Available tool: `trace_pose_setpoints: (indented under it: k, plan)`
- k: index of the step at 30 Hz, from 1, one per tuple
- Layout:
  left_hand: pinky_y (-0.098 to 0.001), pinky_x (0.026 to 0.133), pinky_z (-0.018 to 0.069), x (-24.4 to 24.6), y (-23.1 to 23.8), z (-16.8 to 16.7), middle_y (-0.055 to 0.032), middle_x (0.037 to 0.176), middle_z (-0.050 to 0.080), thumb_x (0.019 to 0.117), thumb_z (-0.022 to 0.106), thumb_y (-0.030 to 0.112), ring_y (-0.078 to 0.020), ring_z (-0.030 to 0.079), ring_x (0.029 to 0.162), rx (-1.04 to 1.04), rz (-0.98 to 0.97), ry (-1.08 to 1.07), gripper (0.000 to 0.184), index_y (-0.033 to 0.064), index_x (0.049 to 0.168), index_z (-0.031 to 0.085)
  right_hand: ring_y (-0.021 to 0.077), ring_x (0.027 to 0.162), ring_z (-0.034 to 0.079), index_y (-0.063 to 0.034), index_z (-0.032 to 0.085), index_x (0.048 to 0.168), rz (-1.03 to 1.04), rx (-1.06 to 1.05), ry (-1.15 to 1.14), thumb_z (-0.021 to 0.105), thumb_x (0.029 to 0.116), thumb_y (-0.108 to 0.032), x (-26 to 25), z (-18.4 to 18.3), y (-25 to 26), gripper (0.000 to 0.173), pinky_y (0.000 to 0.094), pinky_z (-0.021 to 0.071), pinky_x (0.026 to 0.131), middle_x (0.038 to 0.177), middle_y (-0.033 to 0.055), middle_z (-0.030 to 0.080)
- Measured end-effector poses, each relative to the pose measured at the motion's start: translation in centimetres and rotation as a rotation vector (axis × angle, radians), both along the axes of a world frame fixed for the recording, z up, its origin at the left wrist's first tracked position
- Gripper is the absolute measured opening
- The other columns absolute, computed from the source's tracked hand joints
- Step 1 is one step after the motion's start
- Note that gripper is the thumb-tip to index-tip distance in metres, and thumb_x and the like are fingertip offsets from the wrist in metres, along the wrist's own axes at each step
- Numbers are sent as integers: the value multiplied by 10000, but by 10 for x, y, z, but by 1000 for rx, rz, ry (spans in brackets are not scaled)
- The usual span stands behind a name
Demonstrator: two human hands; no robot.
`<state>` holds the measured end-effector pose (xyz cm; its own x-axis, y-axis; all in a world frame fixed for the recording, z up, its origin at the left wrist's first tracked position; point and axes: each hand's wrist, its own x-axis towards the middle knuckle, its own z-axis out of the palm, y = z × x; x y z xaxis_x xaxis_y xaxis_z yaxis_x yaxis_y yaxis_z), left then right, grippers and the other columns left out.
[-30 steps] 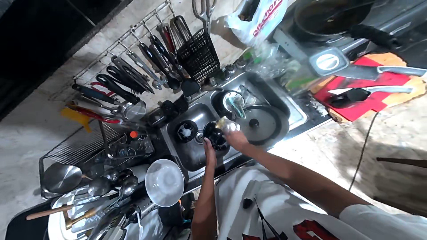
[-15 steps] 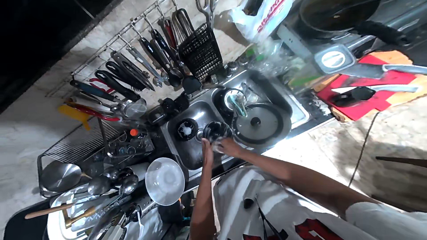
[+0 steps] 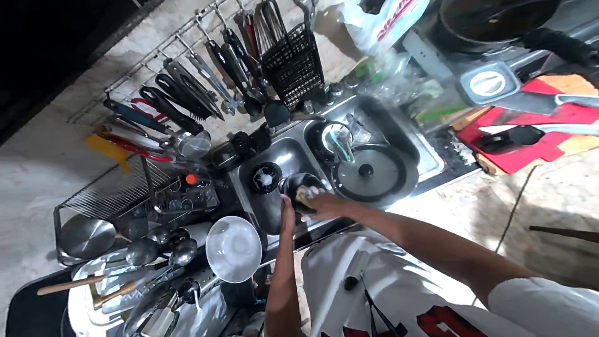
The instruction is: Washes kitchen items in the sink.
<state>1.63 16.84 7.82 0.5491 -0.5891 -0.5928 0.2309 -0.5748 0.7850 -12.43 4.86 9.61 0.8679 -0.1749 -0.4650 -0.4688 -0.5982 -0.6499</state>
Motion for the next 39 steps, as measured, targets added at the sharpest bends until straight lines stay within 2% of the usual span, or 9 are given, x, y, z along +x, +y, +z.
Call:
trace_pose_setpoints:
  k: [3,5,7,10,13,16,21,28,39]
  plan:
    - [-569,1011,515,-5,-2,-5,-222,1485,504,1065,145,634,-327,561,1298,32,-16,56,786,63,1544,397,524,1450,359,-35,410,1554,0,33,26,733,883,-544,14,-11,6,902,702,320,1152,1614,322,303]
    - [-562,960,540,2,-2,-11,-238,1427,545,1069,162,628,-339,600,1230,47,32,104,777,52,1513,436,504,1377,469,-37,484,1508,-19,50,-57,705,951,-283,20,-20,12,648,664,390,1127,1550,314,412]
    - [-556,943,541,11,0,-18,-245,1403,557,1073,185,623,-345,607,1205,74,98,127,766,39,1486,459,487,1267,568,-23,589,1389,2,-21,-105,677,964,-185,22,-24,17,464,651,444,1075,1391,294,570]
    - [-562,963,528,22,4,-37,-243,1344,597,1089,257,576,-338,612,1190,117,144,82,705,15,1419,526,493,1118,643,0,652,1238,88,-145,-130,675,979,-256,29,-29,21,366,675,484,980,1211,286,662]
    - [-526,928,534,41,5,-62,-251,1195,655,1104,357,483,-332,645,1075,192,115,-93,605,-33,1287,613,455,1198,626,-26,639,1300,28,-106,-212,670,998,-343,31,-32,18,439,628,473,1050,1286,258,650]
    - [-563,991,516,77,-1,-82,-279,1188,674,1087,455,451,-392,653,1126,394,98,-307,558,-44,1259,646,396,1273,604,-44,632,1335,-205,-26,-232,635,1007,-425,24,-28,14,503,570,457,1107,1341,223,641]
    - [-563,1025,504,128,-21,-114,-289,1269,645,1023,617,314,-412,628,1200,515,187,-411,478,-48,1335,595,370,1232,633,-57,634,1351,-409,20,-146,658,981,-456,-7,-36,2,545,558,476,1087,1303,207,666]
    - [-544,1075,478,156,-44,-139,-297,1388,573,1049,568,303,-412,578,1286,549,193,-510,574,-43,1487,434,346,1164,663,-85,652,1308,-565,66,-82,676,964,-426,-50,-46,-19,485,560,504,1044,1238,178,691]
    - [-506,999,543,139,-61,-127,-285,1349,604,1012,617,308,-386,640,1213,772,154,-644,657,-27,1519,370,352,1179,655,-73,632,1338,-726,167,-45,691,957,-399,-78,-54,-47,505,550,490,1057,1241,196,688]
